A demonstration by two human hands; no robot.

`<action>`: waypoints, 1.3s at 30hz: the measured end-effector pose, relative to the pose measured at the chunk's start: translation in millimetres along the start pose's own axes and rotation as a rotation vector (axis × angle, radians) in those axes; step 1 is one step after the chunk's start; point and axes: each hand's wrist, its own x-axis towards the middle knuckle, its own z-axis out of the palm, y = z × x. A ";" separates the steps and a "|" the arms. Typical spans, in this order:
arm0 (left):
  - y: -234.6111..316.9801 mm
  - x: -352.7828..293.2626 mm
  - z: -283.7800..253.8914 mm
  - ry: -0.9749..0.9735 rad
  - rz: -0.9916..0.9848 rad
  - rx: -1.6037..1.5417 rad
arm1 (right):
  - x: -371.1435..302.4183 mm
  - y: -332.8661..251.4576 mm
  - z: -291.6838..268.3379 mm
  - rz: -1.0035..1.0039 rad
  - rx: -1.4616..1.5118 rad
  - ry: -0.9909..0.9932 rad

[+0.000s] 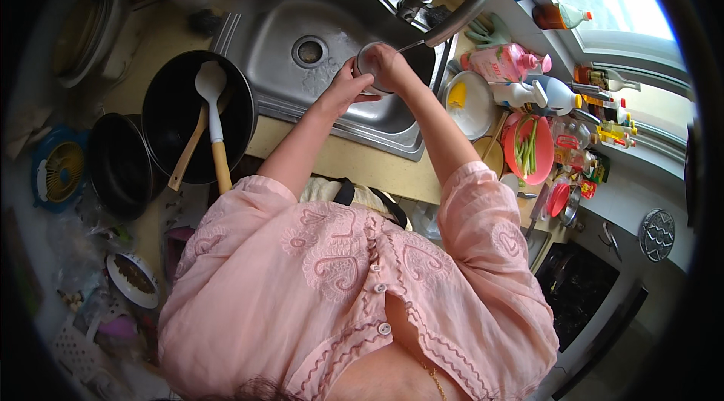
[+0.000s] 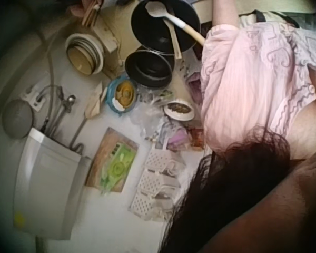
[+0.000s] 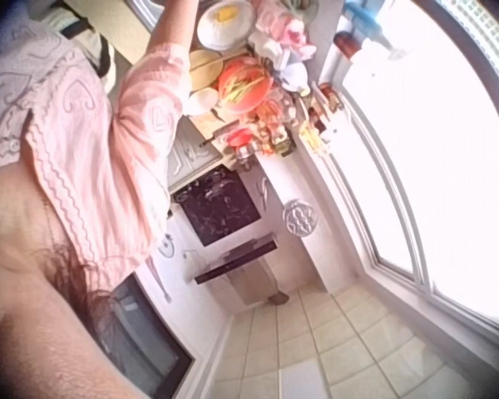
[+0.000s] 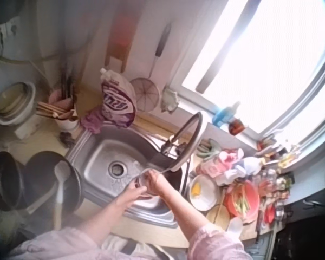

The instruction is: The person washes a small white bowl under running water in a kitchen sink, rinsing it thoroughly before placing it on a drying rack. They then pick up a black pot and a white ladle, scrubbing the pot's interior with the ladle and rinsing both items under the tap.

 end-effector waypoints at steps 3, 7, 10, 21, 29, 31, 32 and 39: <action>-5.7 5.6 -1.3 0.185 0.048 0.005 | -12.1 19.3 12.7 0.203 -0.102 -0.022; -12.7 8.3 -14.9 0.227 0.053 0.050 | -18.2 -6.2 8.6 0.402 0.098 -0.363; -16.7 8.3 -18.8 0.179 0.005 0.017 | -6.0 -32.1 -1.2 0.482 0.432 -0.370; -6.3 20.5 -6.1 0.297 0.109 0.183 | -30.1 0.6 4.9 0.531 0.149 -0.181; -14.5 16.4 1.8 0.311 0.522 1.071 | -18.6 -34.5 -10.9 0.870 1.577 0.279; -15.5 12.0 7.5 0.266 0.638 1.130 | -25.8 -17.2 2.1 0.861 1.562 0.362; -16.4 13.4 7.0 0.234 0.711 1.126 | -28.1 -17.1 -2.0 0.853 1.526 0.351; 12.9 32.5 36.6 0.125 1.017 1.610 | -47.6 -23.4 -4.8 0.542 1.161 0.345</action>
